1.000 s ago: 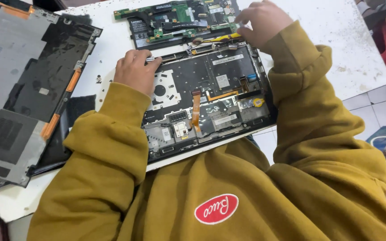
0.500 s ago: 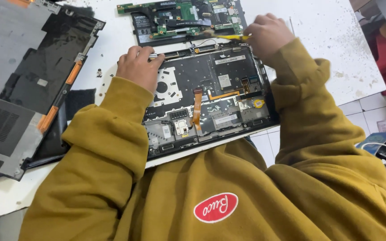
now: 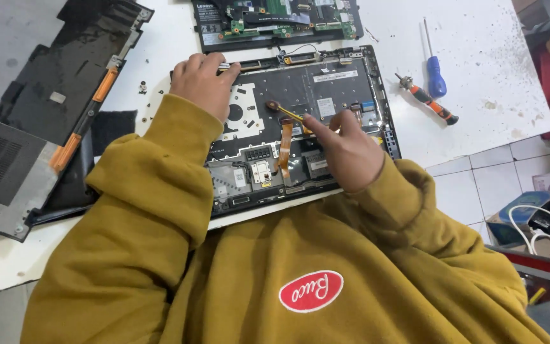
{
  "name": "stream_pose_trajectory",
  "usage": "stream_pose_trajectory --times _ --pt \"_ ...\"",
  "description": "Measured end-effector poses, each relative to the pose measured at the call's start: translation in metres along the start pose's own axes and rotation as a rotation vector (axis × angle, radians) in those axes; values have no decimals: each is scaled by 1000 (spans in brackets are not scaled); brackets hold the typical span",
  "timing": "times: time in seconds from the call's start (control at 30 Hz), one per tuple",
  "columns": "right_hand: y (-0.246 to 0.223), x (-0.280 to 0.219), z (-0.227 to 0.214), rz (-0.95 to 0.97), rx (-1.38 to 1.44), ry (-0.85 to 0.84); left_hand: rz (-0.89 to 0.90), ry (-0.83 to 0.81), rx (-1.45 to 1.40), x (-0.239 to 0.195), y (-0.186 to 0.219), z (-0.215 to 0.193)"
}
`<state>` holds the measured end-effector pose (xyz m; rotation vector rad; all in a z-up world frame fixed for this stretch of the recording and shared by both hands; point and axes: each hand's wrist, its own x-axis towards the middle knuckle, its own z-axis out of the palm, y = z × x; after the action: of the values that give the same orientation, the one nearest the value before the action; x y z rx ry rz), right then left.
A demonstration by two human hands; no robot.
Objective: The person works on a disassembled laptop, using a screwdriver to remove screws from the internal chassis and manipulating ribbon cables and components. The laptop back cover and motherboard are visible on the work surface.
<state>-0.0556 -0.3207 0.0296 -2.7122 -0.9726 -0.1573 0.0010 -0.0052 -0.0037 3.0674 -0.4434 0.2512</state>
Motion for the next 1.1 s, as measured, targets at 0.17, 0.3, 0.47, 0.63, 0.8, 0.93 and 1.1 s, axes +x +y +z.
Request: stream_pose_trajectory --times 0.17,0.3,0.47,0.63,0.8,0.93,1.1 --pt "5 12 -1 214 -174 3 -18 -18 -26 -1 1 -1" --pt "-1 -1 25 -9 -62 10 -21 -35 -14 0 0 1" --pt "4 -12 12 94 -148 42 -16 -32 -20 -2 1 0" --pt "5 -48 8 -1 -64 30 -22 -40 -20 0 2 -1" --pt "47 -54 -5 315 -156 149 -51 -111 -54 0 6 -12" --pt "75 -40 -4 455 -216 113 -65 -127 -61 0 5 -7" --pt "68 -48 -8 344 -499 167 -143 -151 -94 -3 11 -11"
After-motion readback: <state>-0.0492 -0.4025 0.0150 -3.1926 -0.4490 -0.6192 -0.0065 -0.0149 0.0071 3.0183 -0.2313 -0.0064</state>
